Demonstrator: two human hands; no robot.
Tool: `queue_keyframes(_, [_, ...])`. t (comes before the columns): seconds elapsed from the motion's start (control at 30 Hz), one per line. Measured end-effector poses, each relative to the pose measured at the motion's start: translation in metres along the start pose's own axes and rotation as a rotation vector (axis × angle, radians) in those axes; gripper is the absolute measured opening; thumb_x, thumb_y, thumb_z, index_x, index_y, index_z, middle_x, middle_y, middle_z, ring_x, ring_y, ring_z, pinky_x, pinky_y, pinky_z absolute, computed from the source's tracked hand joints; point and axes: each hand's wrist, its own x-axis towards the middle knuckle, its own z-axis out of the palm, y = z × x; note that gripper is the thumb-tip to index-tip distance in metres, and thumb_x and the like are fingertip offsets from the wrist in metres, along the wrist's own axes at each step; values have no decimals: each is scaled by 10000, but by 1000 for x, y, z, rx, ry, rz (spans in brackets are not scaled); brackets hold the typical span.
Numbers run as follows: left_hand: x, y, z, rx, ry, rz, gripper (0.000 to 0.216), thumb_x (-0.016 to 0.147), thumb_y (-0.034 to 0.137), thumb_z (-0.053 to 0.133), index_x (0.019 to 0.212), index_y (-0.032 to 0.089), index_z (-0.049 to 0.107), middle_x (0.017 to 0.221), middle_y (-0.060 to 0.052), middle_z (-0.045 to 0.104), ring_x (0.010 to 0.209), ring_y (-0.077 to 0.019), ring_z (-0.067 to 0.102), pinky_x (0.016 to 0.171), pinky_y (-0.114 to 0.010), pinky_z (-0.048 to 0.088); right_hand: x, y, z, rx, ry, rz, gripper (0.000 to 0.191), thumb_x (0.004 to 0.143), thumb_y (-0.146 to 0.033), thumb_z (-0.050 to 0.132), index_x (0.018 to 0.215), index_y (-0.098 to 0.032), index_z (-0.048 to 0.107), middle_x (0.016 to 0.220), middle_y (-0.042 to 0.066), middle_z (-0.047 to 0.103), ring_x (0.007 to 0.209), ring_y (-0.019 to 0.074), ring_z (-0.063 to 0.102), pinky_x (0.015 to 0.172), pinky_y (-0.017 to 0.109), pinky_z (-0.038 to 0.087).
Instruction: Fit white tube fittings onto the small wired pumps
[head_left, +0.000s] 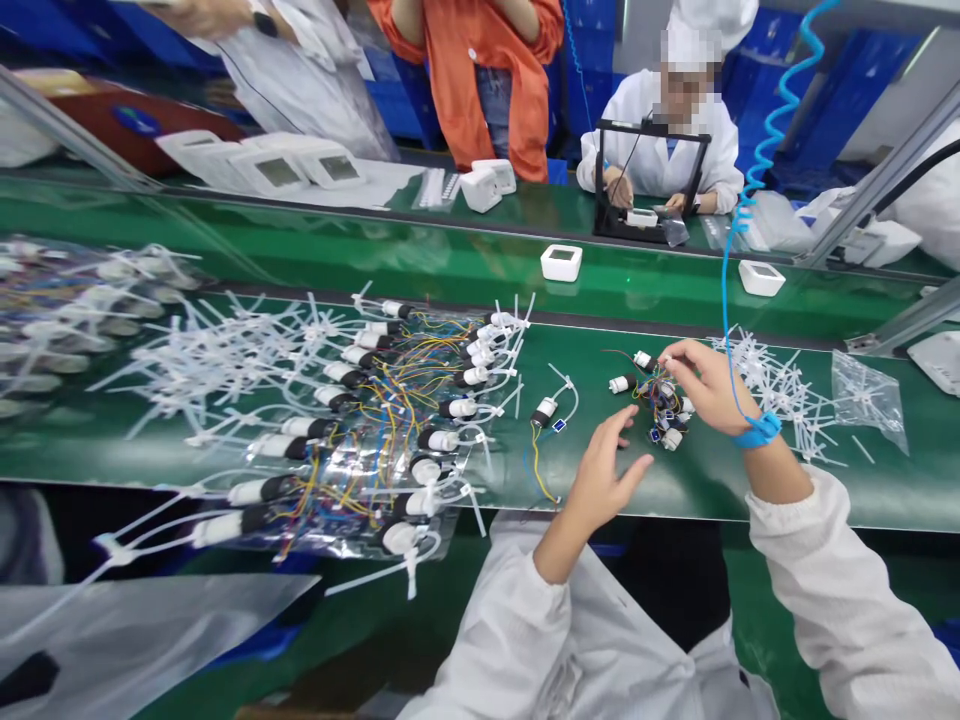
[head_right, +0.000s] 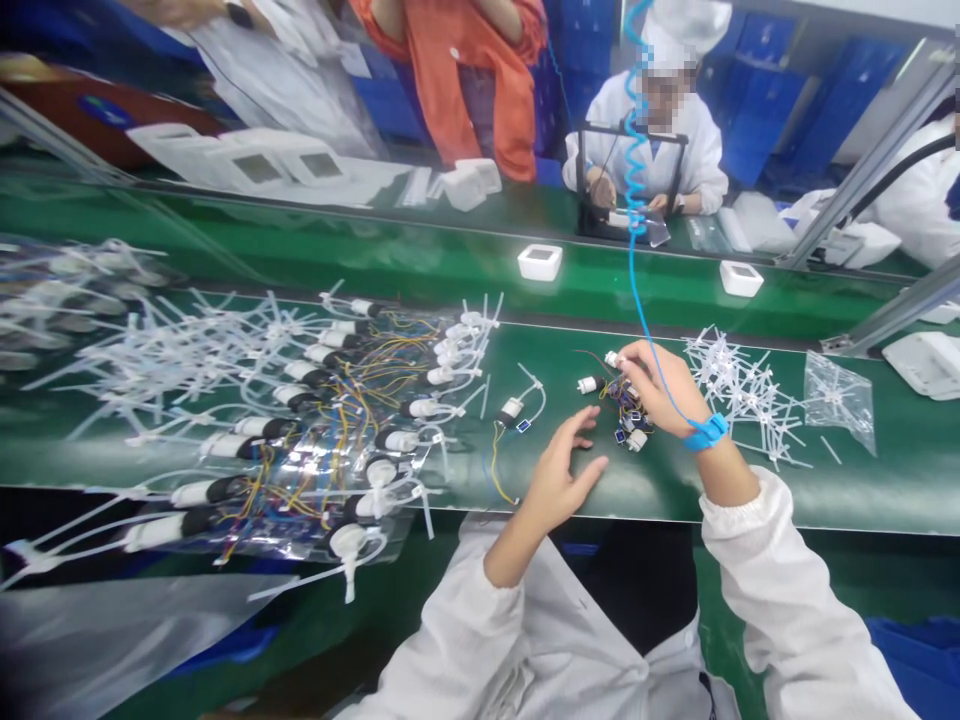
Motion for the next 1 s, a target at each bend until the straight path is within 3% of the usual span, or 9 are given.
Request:
queue_keyframes(0.23, [1,-3,2,64,-39,-9,710,1063,328,715,1707,304,416,1685,-184,543,1530,-356,560,1081,-517,633,7,-25,-8,232,295,22,304,1128,-540,593,1138,-258,706,1033,56,729,907,236,751,866,397,646])
queue_keyframes(0.43, [2,-6,4,46,-12,-6,692,1070,337,708,1697,290,420,1683,-195,534,1524,-348,570,1071,-487,631,3,-38,-5,324,-27,12,339,1136,-556,592,1156,-244,724,1045,58,743,919,225,772,875,403,684])
queue_keyframes(0.6, [2,-11,5,31,23,-23,668,1066,349,719,1659,263,421,1707,-224,513,1497,-345,610,1097,-505,616,-11,-56,-9,377,-18,35,358,1130,-580,599,1141,-245,726,1101,68,746,952,232,768,889,404,681])
queue_keyframes(0.7, [3,-10,3,45,19,-25,488,1047,331,742,1487,241,550,1739,-230,483,1522,-350,595,1153,-536,577,-32,-58,-16,364,-40,80,320,1133,-543,613,1111,-248,735,1023,63,752,934,244,759,884,405,656])
queue_keyframes(0.83, [5,-1,-1,39,-18,-50,141,1025,293,753,1114,237,659,1488,-163,715,1382,-322,690,1119,-503,577,-73,-46,-24,407,-2,171,276,1122,-504,648,1065,-260,763,989,67,763,936,261,760,849,396,653])
queue_keyframes(1.0, [4,11,-4,-15,125,-184,138,1045,316,714,994,234,615,1086,-75,785,997,-228,764,889,-359,607,-126,-26,-15,526,92,329,208,1103,-463,694,1080,-271,773,1047,73,782,911,262,791,858,413,679])
